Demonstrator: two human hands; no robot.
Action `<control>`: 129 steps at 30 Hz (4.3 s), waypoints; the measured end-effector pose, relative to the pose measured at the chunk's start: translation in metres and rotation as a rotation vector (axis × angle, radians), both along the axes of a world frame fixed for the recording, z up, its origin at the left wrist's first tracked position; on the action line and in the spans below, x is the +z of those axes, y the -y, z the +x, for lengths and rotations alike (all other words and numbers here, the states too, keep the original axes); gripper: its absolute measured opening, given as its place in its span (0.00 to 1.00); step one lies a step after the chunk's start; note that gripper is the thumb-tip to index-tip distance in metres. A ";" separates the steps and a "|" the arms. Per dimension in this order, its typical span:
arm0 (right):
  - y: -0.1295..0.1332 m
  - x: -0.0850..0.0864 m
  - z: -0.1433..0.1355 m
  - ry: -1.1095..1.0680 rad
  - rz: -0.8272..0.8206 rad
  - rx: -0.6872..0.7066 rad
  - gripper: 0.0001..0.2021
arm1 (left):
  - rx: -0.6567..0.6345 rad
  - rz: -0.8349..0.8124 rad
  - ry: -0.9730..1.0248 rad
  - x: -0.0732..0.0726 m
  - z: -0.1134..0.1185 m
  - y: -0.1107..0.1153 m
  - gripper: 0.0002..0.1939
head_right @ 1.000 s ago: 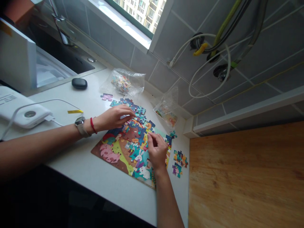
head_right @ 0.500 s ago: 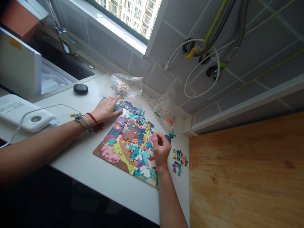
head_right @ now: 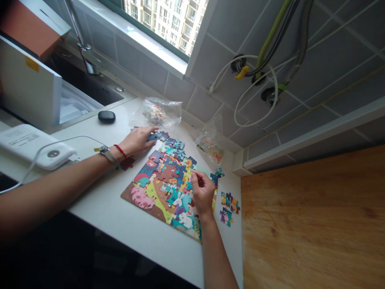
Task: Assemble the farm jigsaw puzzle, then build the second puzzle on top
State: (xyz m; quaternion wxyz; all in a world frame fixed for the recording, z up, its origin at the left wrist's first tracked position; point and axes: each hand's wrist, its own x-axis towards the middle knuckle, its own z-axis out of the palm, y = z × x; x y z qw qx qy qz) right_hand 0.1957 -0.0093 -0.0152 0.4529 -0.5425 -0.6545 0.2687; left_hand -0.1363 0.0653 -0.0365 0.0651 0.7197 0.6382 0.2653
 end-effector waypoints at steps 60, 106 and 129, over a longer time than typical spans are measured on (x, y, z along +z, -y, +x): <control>-0.012 0.014 0.014 -0.346 -0.038 -0.212 0.19 | -0.124 0.061 0.038 -0.009 0.004 -0.011 0.14; -0.002 0.013 -0.002 -0.432 -0.296 0.276 0.19 | -0.504 -0.350 0.998 0.035 0.098 0.079 0.14; -0.016 -0.002 0.011 -0.349 -0.432 -0.035 0.22 | -0.893 -0.108 0.045 0.030 0.073 0.056 0.10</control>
